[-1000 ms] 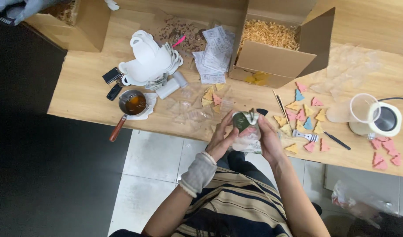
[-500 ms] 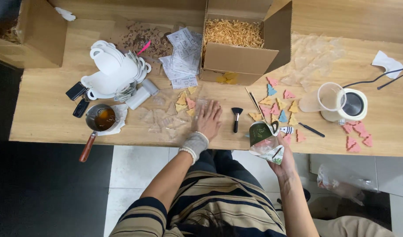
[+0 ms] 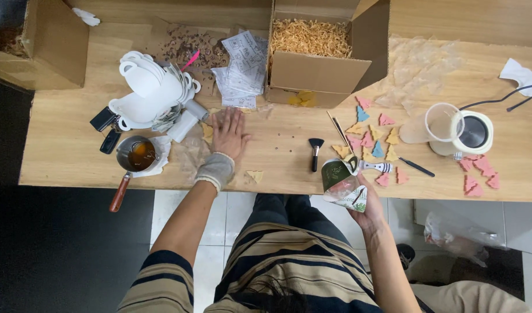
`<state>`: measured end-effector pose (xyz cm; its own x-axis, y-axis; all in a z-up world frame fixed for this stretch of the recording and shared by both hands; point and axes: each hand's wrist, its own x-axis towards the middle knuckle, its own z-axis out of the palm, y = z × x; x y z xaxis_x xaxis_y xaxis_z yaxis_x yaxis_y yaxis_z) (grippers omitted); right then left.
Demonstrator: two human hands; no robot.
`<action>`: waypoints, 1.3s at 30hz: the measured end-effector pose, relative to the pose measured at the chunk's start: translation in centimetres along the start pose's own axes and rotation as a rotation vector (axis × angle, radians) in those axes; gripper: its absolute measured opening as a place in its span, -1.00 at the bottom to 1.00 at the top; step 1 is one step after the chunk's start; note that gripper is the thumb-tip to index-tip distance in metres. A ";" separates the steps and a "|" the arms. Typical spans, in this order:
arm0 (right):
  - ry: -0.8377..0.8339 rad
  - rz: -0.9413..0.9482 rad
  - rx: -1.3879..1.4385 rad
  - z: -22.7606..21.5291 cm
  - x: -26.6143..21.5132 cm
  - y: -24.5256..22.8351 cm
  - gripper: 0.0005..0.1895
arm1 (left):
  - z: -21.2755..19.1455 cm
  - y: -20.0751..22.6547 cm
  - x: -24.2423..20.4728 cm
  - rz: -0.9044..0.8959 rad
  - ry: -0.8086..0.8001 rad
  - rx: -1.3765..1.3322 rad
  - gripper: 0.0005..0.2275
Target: Applying melted wax or adhesive to small Christmas tree shaped candle decorations and packing them into a box.
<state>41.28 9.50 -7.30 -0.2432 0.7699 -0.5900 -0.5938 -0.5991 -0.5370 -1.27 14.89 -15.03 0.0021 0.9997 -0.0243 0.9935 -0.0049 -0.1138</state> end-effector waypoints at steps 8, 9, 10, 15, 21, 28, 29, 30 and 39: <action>-0.044 0.051 0.055 -1.4 1.5 0.7 -0.62 | -3.1 7.1 -10.0 0.419 0.004 -0.260 -0.39; -0.057 0.044 0.132 -2.1 1.9 1.1 -0.65 | -2.3 7.5 -11.3 0.437 0.017 -0.292 -0.40; -0.061 0.051 0.131 -1.3 1.5 1.1 -0.65 | -2.0 6.8 -11.5 0.430 0.014 -0.289 -0.40; 0.050 0.069 -0.006 0.8 0.8 0.9 -0.67 | -0.7 2.7 -10.7 0.072 0.071 -0.318 -0.29; -0.048 0.105 0.037 -0.4 4.1 3.3 -0.68 | -4.1 1.7 -9.4 0.074 0.081 -0.305 -0.30; 0.012 0.220 -0.178 7.4 10.3 6.3 -0.71 | -8.2 1.3 -15.6 -0.175 0.391 -0.604 -0.59; 0.007 0.201 -0.274 8.0 11.6 7.1 -0.70 | -7.2 0.7 -17.2 -0.374 0.478 -0.691 -0.76; 0.001 0.182 -0.369 8.6 12.8 7.9 -0.67 | -6.3 0.1 -18.8 -0.576 0.564 -0.774 -0.94; -0.045 -0.373 -1.747 12.9 16.9 7.6 -0.58 | -10.5 -14.9 -23.8 -0.931 0.456 -0.372 -0.48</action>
<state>22.74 20.83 -13.58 -0.3356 0.8928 -0.3004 0.7974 0.0995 -0.5952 -14.93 -8.56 -2.37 -0.8000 0.5234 0.2932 0.5998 0.6863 0.4114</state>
